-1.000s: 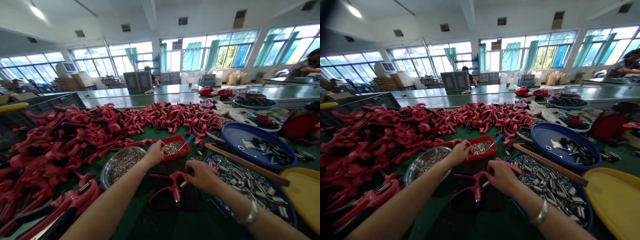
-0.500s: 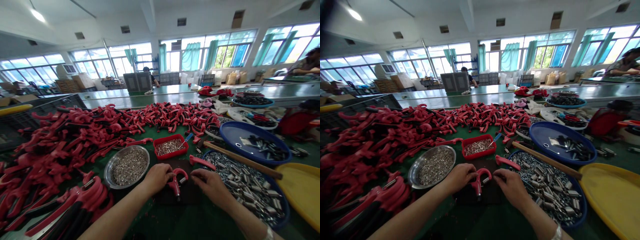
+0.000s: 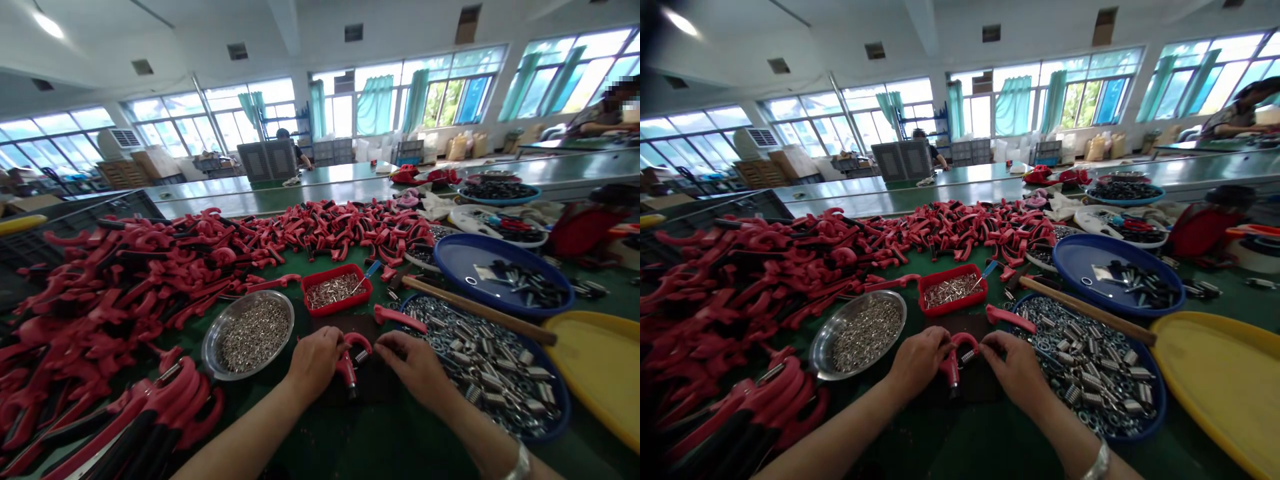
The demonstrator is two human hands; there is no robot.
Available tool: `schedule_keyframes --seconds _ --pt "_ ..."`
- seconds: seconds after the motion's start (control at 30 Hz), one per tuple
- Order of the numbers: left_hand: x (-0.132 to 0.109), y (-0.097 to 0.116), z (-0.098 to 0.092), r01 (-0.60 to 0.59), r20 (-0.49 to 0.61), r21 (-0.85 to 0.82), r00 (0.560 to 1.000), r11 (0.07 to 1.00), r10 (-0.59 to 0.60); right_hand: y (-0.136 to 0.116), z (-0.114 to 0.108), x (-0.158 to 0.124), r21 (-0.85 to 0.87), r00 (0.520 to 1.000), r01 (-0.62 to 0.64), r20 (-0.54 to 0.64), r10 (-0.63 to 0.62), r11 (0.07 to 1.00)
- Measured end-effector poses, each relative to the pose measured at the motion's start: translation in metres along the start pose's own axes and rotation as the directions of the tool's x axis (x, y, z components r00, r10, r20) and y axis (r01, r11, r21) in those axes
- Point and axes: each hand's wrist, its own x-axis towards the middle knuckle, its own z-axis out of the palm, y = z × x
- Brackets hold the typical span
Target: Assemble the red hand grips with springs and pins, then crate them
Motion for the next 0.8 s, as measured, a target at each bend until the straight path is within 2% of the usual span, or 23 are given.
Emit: schedule_keyframes --seconds 0.13,0.23,0.3,0.43,0.53,0.6,0.7,0.8 --pt "-0.003 0.003 -0.001 -0.108 0.040 0.108 0.994 0.988 0.104 -0.001 0.004 0.001 -0.186 0.996 0.086 -0.009 -0.089 0.979" --pt "-0.004 0.006 -0.003 -0.097 0.019 0.149 0.995 0.984 0.095 0.001 0.008 0.004 -0.253 0.994 0.105 -0.005 -0.109 0.962" --pt "-0.007 0.006 -0.003 -0.101 -0.011 0.147 0.995 0.984 0.104 0.002 0.009 0.006 -0.299 0.994 0.111 0.017 -0.111 0.948" --pt "-0.020 0.001 -0.003 -0.202 -0.066 0.057 0.976 0.978 0.205 -0.002 0.007 0.008 -0.412 0.991 0.134 0.080 -0.111 0.901" --pt "-0.027 -0.008 -0.003 -0.253 -0.091 -0.014 0.964 0.967 0.251 -0.010 0.008 0.008 -0.572 0.987 0.161 0.109 -0.120 0.804" --pt "-0.027 -0.014 -0.002 -0.289 -0.056 -0.056 0.957 0.956 0.286 -0.012 0.011 0.007 -0.673 0.979 0.202 0.152 -0.135 0.711" --pt "-0.024 -0.019 0.001 -0.313 -0.021 -0.129 0.950 0.941 0.313 -0.006 0.015 0.001 -0.730 0.963 0.271 0.205 -0.177 0.627" --pt "-0.020 -0.020 0.002 -0.284 -0.058 -0.186 0.959 0.941 0.278 0.007 0.018 -0.011 -0.768 0.955 0.291 0.193 -0.227 0.571"
